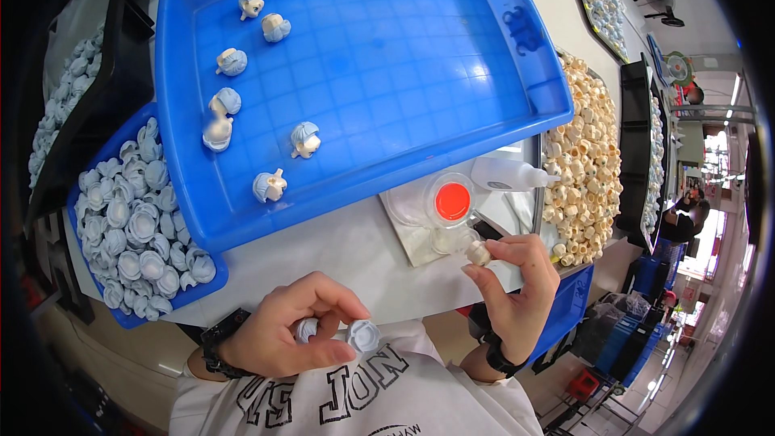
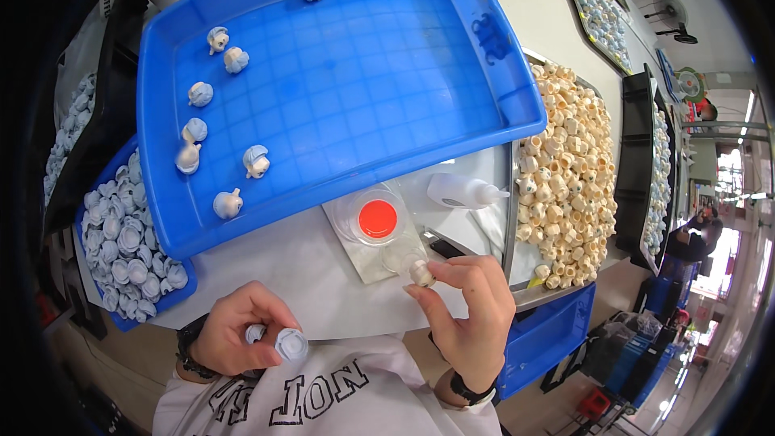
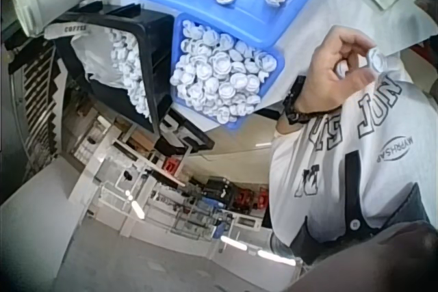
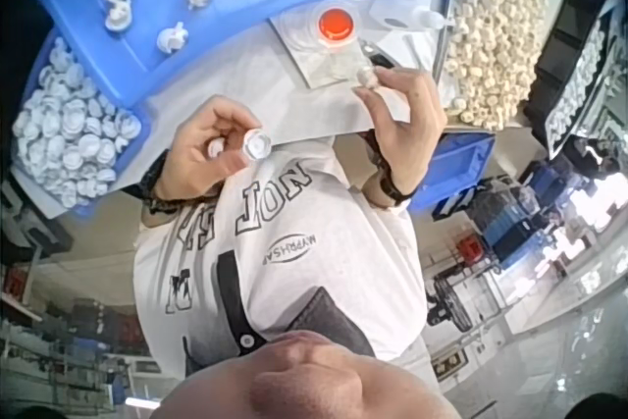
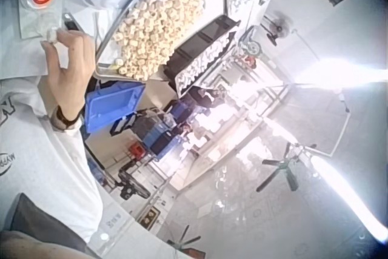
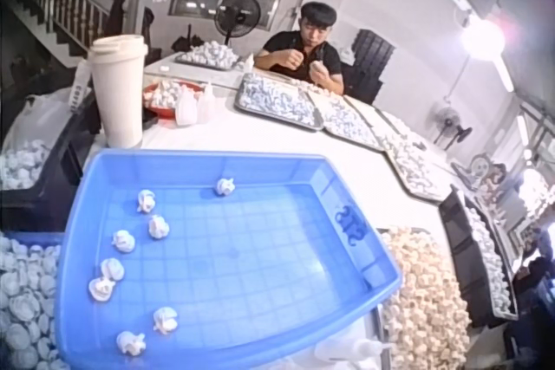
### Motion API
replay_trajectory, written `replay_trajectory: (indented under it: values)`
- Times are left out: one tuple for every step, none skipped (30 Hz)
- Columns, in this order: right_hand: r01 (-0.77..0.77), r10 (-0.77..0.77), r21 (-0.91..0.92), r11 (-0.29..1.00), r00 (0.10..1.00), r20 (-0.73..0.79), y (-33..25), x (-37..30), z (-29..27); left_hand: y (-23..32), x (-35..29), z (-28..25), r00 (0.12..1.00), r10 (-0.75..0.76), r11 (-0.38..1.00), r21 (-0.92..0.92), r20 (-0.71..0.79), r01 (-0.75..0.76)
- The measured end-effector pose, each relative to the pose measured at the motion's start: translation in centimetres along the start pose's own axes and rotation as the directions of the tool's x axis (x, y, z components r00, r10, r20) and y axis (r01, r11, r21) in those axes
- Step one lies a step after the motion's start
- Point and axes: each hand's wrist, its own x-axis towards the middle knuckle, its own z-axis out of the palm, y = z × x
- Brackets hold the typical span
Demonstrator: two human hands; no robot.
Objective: The person assembles small decorative items by inserting white plastic pieces into light blue fabric-wrapped bases. They pick up the components from trays, apply a small amount of adhesive from a bottle, and place the finished units into a blue tray.
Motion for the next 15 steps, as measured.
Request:
replay_trajectory:
  values:
    - [-0.026, 0.026, 0.003, 1.000, 1.000, -0.011, -0.1, -0.1, 0.1, 0.1, -0.1, 0.0, 1.000, 0.004, 1.000, 0.004, -0.014, -0.004]
    - [-0.056, 0.056, 0.004, 0.998, 0.998, -0.026, -0.3, -0.3, 0.2, 0.1, 0.0, 0.1, 1.000, 0.006, 1.000, 0.008, -0.023, -0.006]
    - [-0.085, 0.085, 0.006, 0.996, 0.996, -0.040, -0.4, -0.5, 0.3, 0.1, 0.1, 0.1, 0.999, 0.010, 1.000, -0.001, -0.038, -0.010]
    - [-0.074, 0.076, 0.041, 0.996, 0.995, -0.060, -0.5, -0.7, 0.5, 0.2, 0.2, 0.2, 0.998, 0.015, 1.000, -0.011, -0.054, -0.015]
    - [-0.063, 0.069, 0.074, 0.995, 0.994, -0.081, -0.5, -0.9, 0.7, 0.1, 0.3, 0.3, 0.998, 0.018, 1.000, -0.021, -0.068, -0.019]
    - [-0.052, 0.063, 0.107, 0.993, 0.993, -0.102, -0.5, -1.0, 0.8, 0.0, 0.3, 0.3, 0.998, 0.011, 1.000, -0.026, -0.067, -0.013]
    - [-0.048, 0.064, 0.133, 0.990, 0.991, -0.117, -0.6, -1.0, 0.9, -0.1, 0.3, 0.2, 0.998, 0.005, 0.999, -0.031, -0.065, -0.007]
    - [-0.043, 0.064, 0.160, 0.986, 0.990, -0.129, -0.8, -0.9, 1.0, -0.1, 0.2, 0.2, 0.998, -0.001, 0.999, -0.036, -0.067, -0.002]
    - [-0.037, 0.064, 0.188, 0.982, 0.988, -0.142, -1.0, -0.8, 0.9, -0.1, 0.2, 0.2, 0.998, -0.002, 1.000, -0.030, -0.069, -0.001]
    - [-0.011, 0.042, 0.237, 0.972, 0.991, -0.129, -1.2, -0.8, 0.8, 0.0, 0.2, 0.2, 0.997, -0.002, 1.000, -0.025, -0.071, 0.000]
    - [0.014, 0.020, 0.287, 0.958, 0.993, -0.115, -1.5, -0.8, 0.6, 0.0, 0.1, 0.2, 0.997, -0.004, 1.000, -0.018, -0.075, 0.002]
    - [0.038, -0.004, 0.337, 0.941, 0.995, -0.103, -1.7, -0.8, 0.5, 0.1, 0.1, 0.2, 0.997, -0.003, 1.000, -0.016, -0.079, 0.002]
    - [0.087, -0.072, 0.418, 0.904, 0.996, -0.052, -1.8, -0.8, 0.6, 0.1, 0.1, 0.2, 0.997, -0.003, 1.000, -0.014, -0.082, 0.002]
    - [0.127, -0.142, 0.498, 0.858, 0.990, -0.008, -2.0, -0.8, 0.7, 0.1, 0.1, 0.2, 0.997, -0.004, 1.000, -0.013, -0.083, 0.003]
    - [0.160, -0.216, 0.575, 0.802, 0.976, 0.030, -2.3, -0.7, 0.9, 0.2, 0.1, 0.2, 0.997, -0.006, 1.000, -0.003, -0.078, 0.006]
